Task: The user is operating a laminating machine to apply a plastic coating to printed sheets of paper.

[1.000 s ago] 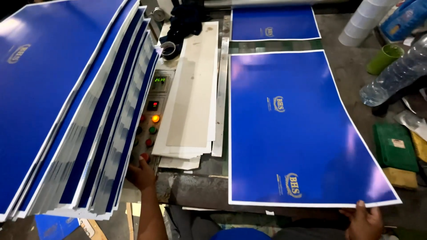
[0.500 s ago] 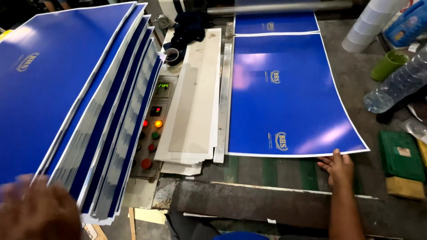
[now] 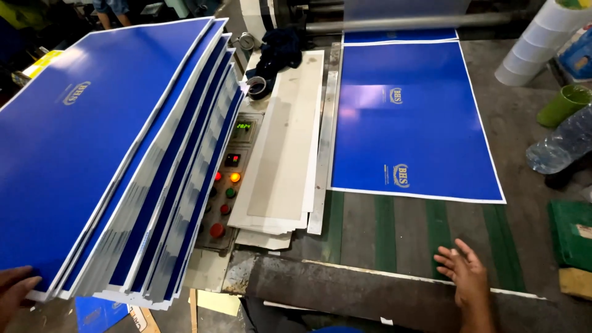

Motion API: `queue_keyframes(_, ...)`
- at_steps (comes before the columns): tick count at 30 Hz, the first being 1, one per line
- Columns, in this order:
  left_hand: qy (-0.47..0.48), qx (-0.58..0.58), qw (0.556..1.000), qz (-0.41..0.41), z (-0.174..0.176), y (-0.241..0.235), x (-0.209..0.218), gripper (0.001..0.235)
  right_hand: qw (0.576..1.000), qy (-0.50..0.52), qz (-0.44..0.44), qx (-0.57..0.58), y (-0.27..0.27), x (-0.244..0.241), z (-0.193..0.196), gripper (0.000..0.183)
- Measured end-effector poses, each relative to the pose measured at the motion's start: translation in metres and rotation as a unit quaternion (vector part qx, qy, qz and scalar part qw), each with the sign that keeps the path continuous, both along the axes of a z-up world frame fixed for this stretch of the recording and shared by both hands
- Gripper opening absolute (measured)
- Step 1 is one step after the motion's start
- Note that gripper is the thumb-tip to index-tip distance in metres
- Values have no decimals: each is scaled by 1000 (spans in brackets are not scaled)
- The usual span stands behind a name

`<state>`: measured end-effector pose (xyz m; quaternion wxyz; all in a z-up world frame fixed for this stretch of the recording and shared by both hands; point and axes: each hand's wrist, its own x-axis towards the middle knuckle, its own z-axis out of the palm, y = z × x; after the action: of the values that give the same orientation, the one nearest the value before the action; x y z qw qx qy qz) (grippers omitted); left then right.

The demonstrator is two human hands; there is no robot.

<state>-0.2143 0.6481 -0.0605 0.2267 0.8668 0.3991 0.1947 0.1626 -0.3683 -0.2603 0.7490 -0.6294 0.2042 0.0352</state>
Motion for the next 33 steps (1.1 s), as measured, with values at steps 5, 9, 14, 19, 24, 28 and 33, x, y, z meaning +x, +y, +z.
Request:
queue_keyframes(5, 90, 3, 996, -10, 39, -65, 12, 77, 999, 1, 42, -18, 12, -4, 17, 49)
queue_keyframes(9, 172, 161, 972, -24, 83, -138, 29, 79, 998, -17, 59, -18, 19, -2, 11, 49)
queue_keyframes(14, 268, 234, 934, -11, 124, -201, 39, 67, 996, -12, 81, -22, 31, -5, 13, 47)
queue_keyframes(19, 192, 302, 931, -71, 167, -188, 28, 32, 994, -13, 102, -27, 38, -12, 6, 45)
queue_keyframes(24, 78, 312, 928, -189, 208, -266, 64, 16, 992, -5, 119, -40, 58, -13, 0, 45)
queue_keyframes(28, -26, 316, 903, -290, 207, -419, 137, 3, 979, -15, 194, -61, 122, -28, 51, 46)
queue_keyframes(33, -129, 302, 863, -383, 152, -553, 207, 11, 936, -117, 333, -15, 208, -63, 100, 47)
